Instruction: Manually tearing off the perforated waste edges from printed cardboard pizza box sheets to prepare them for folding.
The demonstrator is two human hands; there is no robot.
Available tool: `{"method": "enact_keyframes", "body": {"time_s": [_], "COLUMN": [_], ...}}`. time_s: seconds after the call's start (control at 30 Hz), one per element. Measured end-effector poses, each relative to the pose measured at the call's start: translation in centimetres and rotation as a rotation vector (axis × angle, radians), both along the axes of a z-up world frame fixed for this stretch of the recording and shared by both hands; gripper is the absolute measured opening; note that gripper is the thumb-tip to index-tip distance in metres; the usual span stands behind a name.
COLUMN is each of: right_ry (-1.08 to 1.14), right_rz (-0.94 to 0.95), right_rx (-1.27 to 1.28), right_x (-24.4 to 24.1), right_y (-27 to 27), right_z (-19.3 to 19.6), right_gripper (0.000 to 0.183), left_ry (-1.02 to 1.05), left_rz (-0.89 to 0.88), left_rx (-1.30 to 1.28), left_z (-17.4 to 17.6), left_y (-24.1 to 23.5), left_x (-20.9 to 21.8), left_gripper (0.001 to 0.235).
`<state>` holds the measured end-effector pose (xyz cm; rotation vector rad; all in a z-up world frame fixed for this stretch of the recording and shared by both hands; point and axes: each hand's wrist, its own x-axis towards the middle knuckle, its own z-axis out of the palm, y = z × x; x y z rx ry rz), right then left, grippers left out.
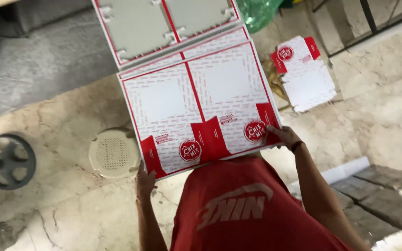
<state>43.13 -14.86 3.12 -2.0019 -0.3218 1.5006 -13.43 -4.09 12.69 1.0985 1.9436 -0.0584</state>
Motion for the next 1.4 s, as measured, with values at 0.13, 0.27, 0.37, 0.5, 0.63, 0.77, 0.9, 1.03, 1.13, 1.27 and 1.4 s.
{"method": "enact_keyframes", "body": {"time_s": [0.13,0.27,0.37,0.5,0.63,0.77,0.9,1.03,1.13,1.27,1.4], "right_ry": [-0.044,-0.181,-0.437,-0.467,-0.334,-0.077,-0.204,0.021,0.163,0.312,0.364], "right_rz": [0.035,0.246,0.486,0.641,0.599,0.424,0.604,0.507,0.187,-0.016,0.002], "right_rx": [-0.109,-0.318,-0.477,-0.571,-0.481,-0.226,0.065,-0.178,-0.132,-0.203,-0.333], "right_x": [0.9,-1.0,-2.7,-1.3,0.9,0.8,0.9,3.2,3.9,4.3,4.6], "right_y": [0.7,3.9,5.0,5.8,5.2,5.0,4.4,8.0,10.7,14.2,15.9], "right_z": [1.9,7.4,10.7,10.8,7.9,8.1,7.7,9.0,8.8,5.5,4.9], "right_gripper": [0.068,0.067,0.071,0.069,0.060,0.055,0.068,0.052,0.051,0.062,0.079], "left_ry": [0.069,0.136,-0.065,-0.029,0.148,0.284,0.271,0.119,0.080,0.164,0.145], "left_rz": [0.001,-0.201,-0.427,-0.943,-1.225,-1.223,-1.223,-1.221,-1.101,-0.776,-0.706], "left_rx": [-0.028,0.536,0.197,0.238,0.298,0.260,0.190,0.197,0.354,0.168,0.022], "left_z": [-5.4,-5.4,5.0,0.2,-5.4,-7.5,-5.9,-6.3,-7.3,-9.4,-7.0], "left_y": [-2.6,-0.7,5.0,7.0,7.3,7.3,7.1,9.2,11.5,13.2,13.1], "left_x": [-1.5,7.4,22.7,35.5,44.2,46.1,46.2,45.4,45.5,47.6,48.9], "left_gripper": [0.086,0.096,0.097,0.101,0.125,0.155,0.120,0.108,0.089,0.119,0.116]}}
